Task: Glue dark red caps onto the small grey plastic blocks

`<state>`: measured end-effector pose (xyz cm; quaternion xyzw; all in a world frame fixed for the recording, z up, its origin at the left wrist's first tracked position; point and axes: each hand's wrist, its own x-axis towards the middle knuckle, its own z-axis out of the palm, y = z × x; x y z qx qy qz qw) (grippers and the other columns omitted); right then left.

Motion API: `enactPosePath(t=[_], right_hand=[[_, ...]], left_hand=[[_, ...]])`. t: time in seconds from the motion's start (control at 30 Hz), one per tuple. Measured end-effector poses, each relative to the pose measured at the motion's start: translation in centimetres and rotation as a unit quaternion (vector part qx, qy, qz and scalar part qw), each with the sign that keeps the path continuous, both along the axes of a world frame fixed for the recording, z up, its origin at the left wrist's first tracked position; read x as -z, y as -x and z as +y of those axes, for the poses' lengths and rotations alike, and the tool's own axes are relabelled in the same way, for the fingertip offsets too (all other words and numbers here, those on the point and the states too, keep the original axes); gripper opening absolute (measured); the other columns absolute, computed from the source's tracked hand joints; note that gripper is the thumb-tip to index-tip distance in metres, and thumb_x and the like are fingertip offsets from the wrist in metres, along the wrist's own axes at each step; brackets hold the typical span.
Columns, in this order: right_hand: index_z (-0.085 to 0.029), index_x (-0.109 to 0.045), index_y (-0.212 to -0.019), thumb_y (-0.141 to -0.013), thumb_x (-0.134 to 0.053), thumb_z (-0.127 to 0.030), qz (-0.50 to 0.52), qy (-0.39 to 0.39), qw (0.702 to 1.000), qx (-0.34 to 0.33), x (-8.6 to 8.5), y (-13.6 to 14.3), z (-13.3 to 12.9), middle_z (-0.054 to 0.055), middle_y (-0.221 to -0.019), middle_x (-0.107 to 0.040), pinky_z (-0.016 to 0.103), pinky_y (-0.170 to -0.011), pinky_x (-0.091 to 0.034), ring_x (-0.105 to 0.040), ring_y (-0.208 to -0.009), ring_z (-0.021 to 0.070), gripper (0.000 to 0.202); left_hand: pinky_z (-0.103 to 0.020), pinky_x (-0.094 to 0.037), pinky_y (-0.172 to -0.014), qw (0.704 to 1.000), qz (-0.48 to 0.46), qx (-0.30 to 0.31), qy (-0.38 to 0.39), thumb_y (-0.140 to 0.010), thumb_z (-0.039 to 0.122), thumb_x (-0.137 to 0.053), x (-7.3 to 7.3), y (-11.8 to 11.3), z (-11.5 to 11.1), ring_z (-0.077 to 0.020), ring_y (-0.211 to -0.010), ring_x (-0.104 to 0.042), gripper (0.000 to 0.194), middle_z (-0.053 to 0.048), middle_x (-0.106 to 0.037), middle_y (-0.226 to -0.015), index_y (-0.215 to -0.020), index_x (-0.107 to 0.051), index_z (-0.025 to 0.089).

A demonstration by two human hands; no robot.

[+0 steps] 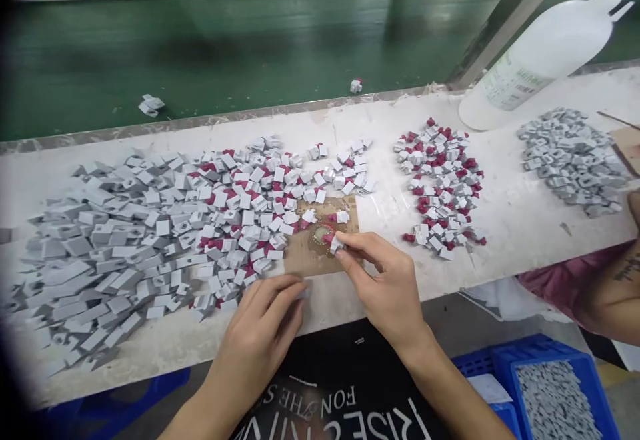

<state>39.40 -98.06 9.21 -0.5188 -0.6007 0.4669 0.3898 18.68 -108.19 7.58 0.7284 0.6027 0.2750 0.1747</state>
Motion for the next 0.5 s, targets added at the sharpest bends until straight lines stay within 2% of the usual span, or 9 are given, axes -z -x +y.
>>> enactPosePath(t=[0.1, 0.27, 0.4, 0.5], right_hand=[[-0.031, -0.093, -0.121, -0.105, -0.084, -0.025, 0.012, 0.009, 1.000, 0.006, 0.1, 0.1, -0.1, 0.005, -0.117, -0.092, 0.042, -0.095, -0.076, -0.088, -0.109, 0.0265, 0.020], [-0.032, -0.094, -0.120, -0.104, -0.084, -0.024, 0.001, -0.009, 1.000, 0.006, 0.0, 0.1, 0.0, 0.004, -0.119, -0.092, 0.043, -0.095, -0.076, -0.088, -0.110, 0.0266, 0.020], [-0.033, -0.094, -0.117, -0.104, -0.082, -0.021, -0.013, -0.035, 0.999, 0.000, -0.1, 0.3, 0.4, 0.005, -0.117, -0.093, 0.047, -0.095, -0.076, -0.089, -0.108, 0.0280, 0.021], [-0.032, -0.094, -0.118, -0.104, -0.081, -0.017, -0.019, -0.050, 0.999, -0.008, -0.1, 0.4, 0.5, 0.005, -0.117, -0.093, 0.046, -0.094, -0.076, -0.089, -0.108, 0.0273, 0.024]], left_hand=[[-0.042, -0.068, -0.091, 1.000, 0.016, -0.005, -0.004, -0.113, 0.008, -0.062, 0.0, 0.2, 0.0, -0.0298, -0.106, -0.079, 0.025, -0.012, -0.075, -0.119, -0.134, -0.066, 0.021], [-0.040, -0.069, -0.090, 0.999, -0.026, 0.013, 0.034, -0.115, 0.010, -0.059, -0.2, 0.3, 0.3, -0.0274, -0.105, -0.081, 0.027, -0.011, -0.075, -0.118, -0.137, -0.067, 0.023], [-0.033, -0.068, -0.082, 0.990, -0.123, -0.008, 0.073, -0.112, 0.011, -0.061, -1.3, 0.4, 1.2, -0.0210, -0.093, -0.080, 0.023, -0.007, -0.076, -0.114, -0.126, -0.072, 0.027], [-0.029, -0.068, -0.076, 0.967, -0.222, -0.051, 0.110, -0.108, 0.016, -0.071, -2.4, 0.5, 2.1, -0.0176, -0.084, -0.078, 0.017, -0.002, -0.078, -0.106, -0.115, -0.076, 0.030]])
